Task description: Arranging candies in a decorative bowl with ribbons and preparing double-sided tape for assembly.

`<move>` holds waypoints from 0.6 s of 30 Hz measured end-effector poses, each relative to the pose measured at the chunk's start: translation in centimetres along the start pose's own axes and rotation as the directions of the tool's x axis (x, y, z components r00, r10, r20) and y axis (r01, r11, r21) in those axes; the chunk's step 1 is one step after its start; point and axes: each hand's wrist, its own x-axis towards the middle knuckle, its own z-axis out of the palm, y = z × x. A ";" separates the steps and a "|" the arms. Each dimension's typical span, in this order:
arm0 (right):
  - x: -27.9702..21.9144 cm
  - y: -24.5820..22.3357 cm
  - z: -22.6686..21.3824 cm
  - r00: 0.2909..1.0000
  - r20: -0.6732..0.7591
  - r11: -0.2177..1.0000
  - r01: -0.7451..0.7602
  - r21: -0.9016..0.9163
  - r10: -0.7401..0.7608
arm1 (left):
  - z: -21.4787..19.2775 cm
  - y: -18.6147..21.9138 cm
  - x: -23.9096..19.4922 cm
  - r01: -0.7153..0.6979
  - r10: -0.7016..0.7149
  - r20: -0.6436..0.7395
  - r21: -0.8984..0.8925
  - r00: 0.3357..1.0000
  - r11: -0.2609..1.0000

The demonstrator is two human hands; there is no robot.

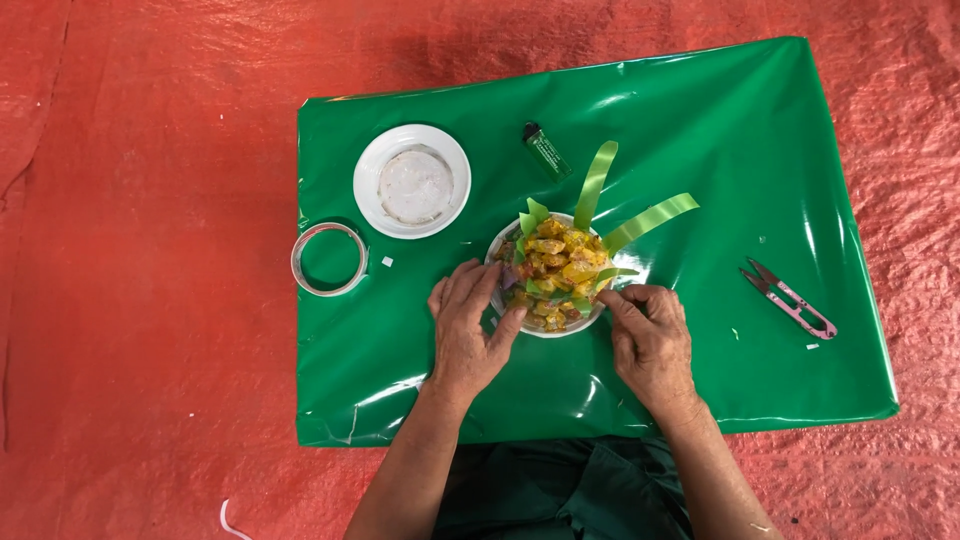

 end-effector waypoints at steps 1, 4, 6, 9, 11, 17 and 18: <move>0.0 0.1 0.1 1.000 0.002 1.000 0.006 0.000 -0.006 | 0.1 -0.1 0.0 -0.002 0.002 -0.005 0.008 1.000 1.000; -0.1 0.3 0.1 1.000 0.000 1.000 0.016 -0.001 -0.016 | -0.2 0.4 0.1 -0.018 0.018 -0.005 -0.010 1.000 1.000; -0.4 0.5 0.0 1.000 -0.012 1.000 0.006 0.002 -0.006 | -0.3 0.5 0.1 -0.013 0.013 -0.014 -0.011 1.000 1.000; -0.4 0.3 -0.4 0.999 -0.034 0.999 -0.023 0.034 0.024 | -0.5 0.2 -0.1 0.003 -0.004 -0.046 -0.024 0.999 1.000; -0.3 0.1 -0.6 0.998 -0.044 0.997 -0.039 0.064 0.042 | -0.5 0.1 -0.2 0.015 -0.018 -0.070 -0.035 0.997 0.999; -0.1 -0.2 -0.5 0.999 -0.029 0.997 -0.021 0.069 0.023 | -0.4 -0.1 -0.3 0.009 -0.012 -0.091 -0.027 0.996 1.000; -0.1 -0.2 -0.4 1.000 -0.018 0.998 -0.015 0.057 0.016 | -0.3 -0.1 -0.3 0.006 -0.008 -0.094 -0.029 0.996 1.000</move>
